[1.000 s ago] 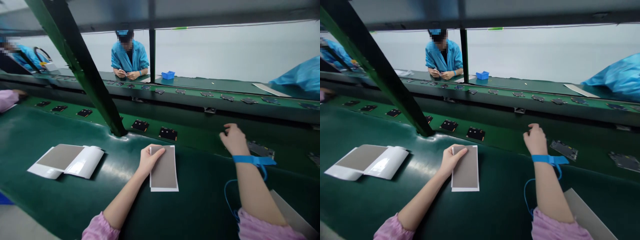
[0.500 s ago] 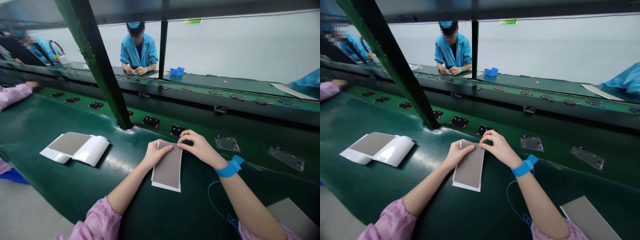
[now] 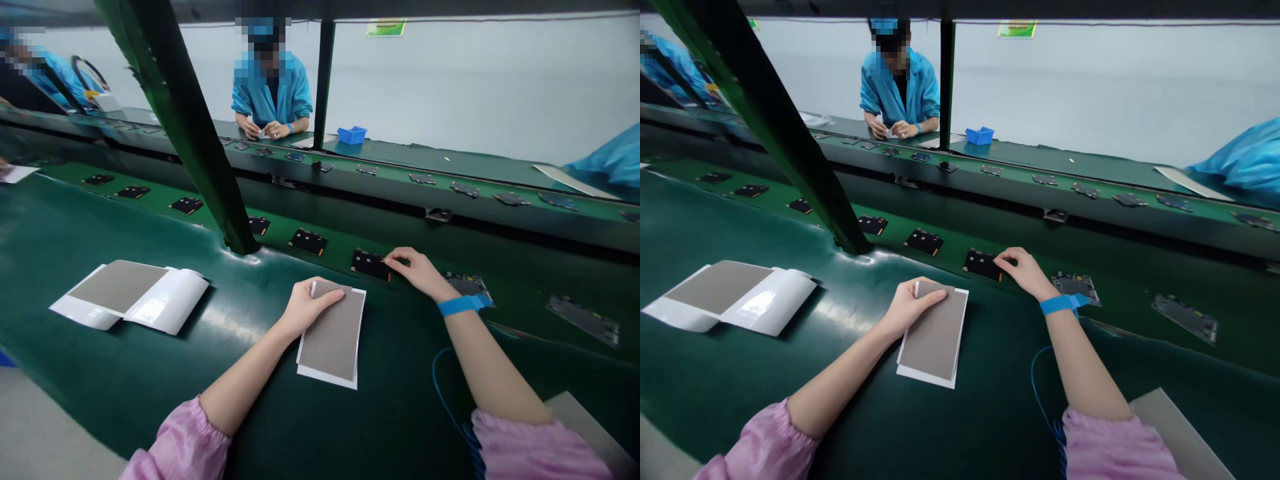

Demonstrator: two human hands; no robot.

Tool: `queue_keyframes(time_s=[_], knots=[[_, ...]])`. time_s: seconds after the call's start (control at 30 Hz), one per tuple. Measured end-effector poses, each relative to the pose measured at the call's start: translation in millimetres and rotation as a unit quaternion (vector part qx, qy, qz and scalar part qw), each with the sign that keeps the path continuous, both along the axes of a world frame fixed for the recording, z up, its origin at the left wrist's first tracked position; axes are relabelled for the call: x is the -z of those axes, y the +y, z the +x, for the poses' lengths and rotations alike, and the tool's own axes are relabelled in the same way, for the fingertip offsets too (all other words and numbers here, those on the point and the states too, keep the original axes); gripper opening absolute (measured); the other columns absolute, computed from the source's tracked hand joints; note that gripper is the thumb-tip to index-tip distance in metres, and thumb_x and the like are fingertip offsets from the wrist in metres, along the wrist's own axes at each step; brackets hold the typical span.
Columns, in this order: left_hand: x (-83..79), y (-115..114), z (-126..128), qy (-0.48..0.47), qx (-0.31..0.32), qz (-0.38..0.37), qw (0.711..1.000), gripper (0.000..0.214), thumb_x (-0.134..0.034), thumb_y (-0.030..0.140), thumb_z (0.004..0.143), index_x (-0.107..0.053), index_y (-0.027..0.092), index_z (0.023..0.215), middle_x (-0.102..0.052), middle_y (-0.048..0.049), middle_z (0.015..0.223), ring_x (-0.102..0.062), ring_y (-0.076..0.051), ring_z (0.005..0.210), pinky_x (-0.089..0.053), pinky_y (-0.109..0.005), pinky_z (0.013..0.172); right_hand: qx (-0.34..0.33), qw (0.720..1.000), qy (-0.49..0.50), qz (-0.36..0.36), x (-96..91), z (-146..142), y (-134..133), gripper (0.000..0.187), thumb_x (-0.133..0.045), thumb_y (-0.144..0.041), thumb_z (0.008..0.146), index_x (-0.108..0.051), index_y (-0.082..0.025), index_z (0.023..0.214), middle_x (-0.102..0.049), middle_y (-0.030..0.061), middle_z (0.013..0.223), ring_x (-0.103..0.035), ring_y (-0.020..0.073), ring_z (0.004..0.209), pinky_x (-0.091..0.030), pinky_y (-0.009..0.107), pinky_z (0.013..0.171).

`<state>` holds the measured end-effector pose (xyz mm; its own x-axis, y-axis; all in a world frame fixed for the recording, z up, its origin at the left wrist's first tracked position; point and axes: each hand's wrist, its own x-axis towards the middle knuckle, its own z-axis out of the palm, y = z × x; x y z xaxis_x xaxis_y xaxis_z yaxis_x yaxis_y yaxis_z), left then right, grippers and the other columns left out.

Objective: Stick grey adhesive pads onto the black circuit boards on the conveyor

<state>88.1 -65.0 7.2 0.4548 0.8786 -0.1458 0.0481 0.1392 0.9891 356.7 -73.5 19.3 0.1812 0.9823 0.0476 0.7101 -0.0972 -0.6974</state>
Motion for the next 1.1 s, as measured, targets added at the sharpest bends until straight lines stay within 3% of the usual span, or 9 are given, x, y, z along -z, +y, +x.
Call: queue_keyframes(time_s=[0.2,0.63,0.7,0.8,0.9,1.0,1.1], knots=[[1.3,0.6,0.2,0.007,0.006,0.008,1.0,0.032,-0.073,0.045,0.068,-0.069,0.015,0.079,-0.07,-0.0059,0.078,-0.064,-0.017,0.068,-0.048,-0.024,0.057,-0.005,0.999,-0.048,-0.013,19.5,28.9,11.5,0.037,-0.055,-0.058,0.078,-0.067,-0.023,0.073,-0.06,0.0099,0.099,-0.052,0.0299,0.104,-0.043,0.045,0.091],[2.4,1.2,-0.2,0.009,0.01,0.011,1.0,0.031,-0.073,0.044,0.069,-0.069,0.015,0.079,-0.069,-0.0054,0.078,-0.063,-0.016,0.069,-0.047,-0.024,0.058,-0.006,0.992,-0.076,-0.103,11.5,43.0,1.5,0.028,-0.055,-0.046,0.078,-0.063,-0.02,0.071,-0.058,0.013,0.105,-0.058,0.0304,0.098,-0.047,0.045,0.087],[2.9,1.5,-0.3,0.007,0.01,0.012,1.0,0.03,-0.074,0.043,0.069,-0.069,0.015,0.079,-0.069,-0.0048,0.077,-0.063,-0.015,0.068,-0.047,-0.024,0.058,0.013,0.993,-0.06,-0.103,12.1,46.6,-0.1,0.026,-0.058,-0.045,0.075,-0.061,-0.02,0.079,-0.058,0.014,0.105,-0.058,0.0305,0.098,-0.049,0.044,0.083],[3.9,1.8,-0.2,0.003,0.011,0.018,1.0,0.029,-0.074,0.042,0.069,-0.069,0.015,0.078,-0.069,-0.0042,0.078,-0.062,-0.014,0.068,-0.046,-0.022,0.059,0.097,0.992,-0.009,-0.085,10.5,50.1,-1.9,0.035,-0.062,-0.042,0.072,-0.055,-0.018,0.097,-0.059,0.0156,0.108,-0.06,0.0285,0.093,-0.052,0.042,0.077],[4.0,1.8,0.0,-0.001,0.011,0.015,1.0,0.029,-0.074,0.042,0.069,-0.069,0.015,0.079,-0.069,-0.0038,0.078,-0.062,-0.014,0.068,-0.046,-0.022,0.059,0.126,0.992,-0.007,-0.016,0.1,35.9,-2.3,0.032,-0.058,-0.046,0.076,-0.057,-0.02,0.094,-0.062,0.0134,0.1,-0.061,0.0268,0.087,-0.051,0.041,0.074],[2.9,2.0,0.0,-0.006,0.009,0.011,1.0,0.029,-0.074,0.042,0.069,-0.07,0.015,0.079,-0.069,-0.0037,0.078,-0.062,-0.014,0.068,-0.046,-0.022,0.059,0.032,0.996,-0.032,0.081,-17.4,-4.6,-3.8,0.028,-0.053,-0.049,0.081,-0.06,-0.022,0.084,-0.062,0.01,0.092,-0.059,0.0247,0.084,-0.05,0.04,0.074],[1.5,2.4,-0.1,-0.007,-0.008,0.021,1.0,0.028,-0.075,0.041,0.069,-0.07,0.015,0.079,-0.069,-0.0036,0.078,-0.062,-0.014,0.069,-0.047,-0.023,0.061,-0.143,0.987,-0.022,0.068,-32.8,-51.6,-8.8,0.026,-0.054,-0.047,0.084,-0.062,-0.023,0.077,-0.059,0.0072,0.094,-0.058,0.022,0.084,-0.049,0.038,0.076]])
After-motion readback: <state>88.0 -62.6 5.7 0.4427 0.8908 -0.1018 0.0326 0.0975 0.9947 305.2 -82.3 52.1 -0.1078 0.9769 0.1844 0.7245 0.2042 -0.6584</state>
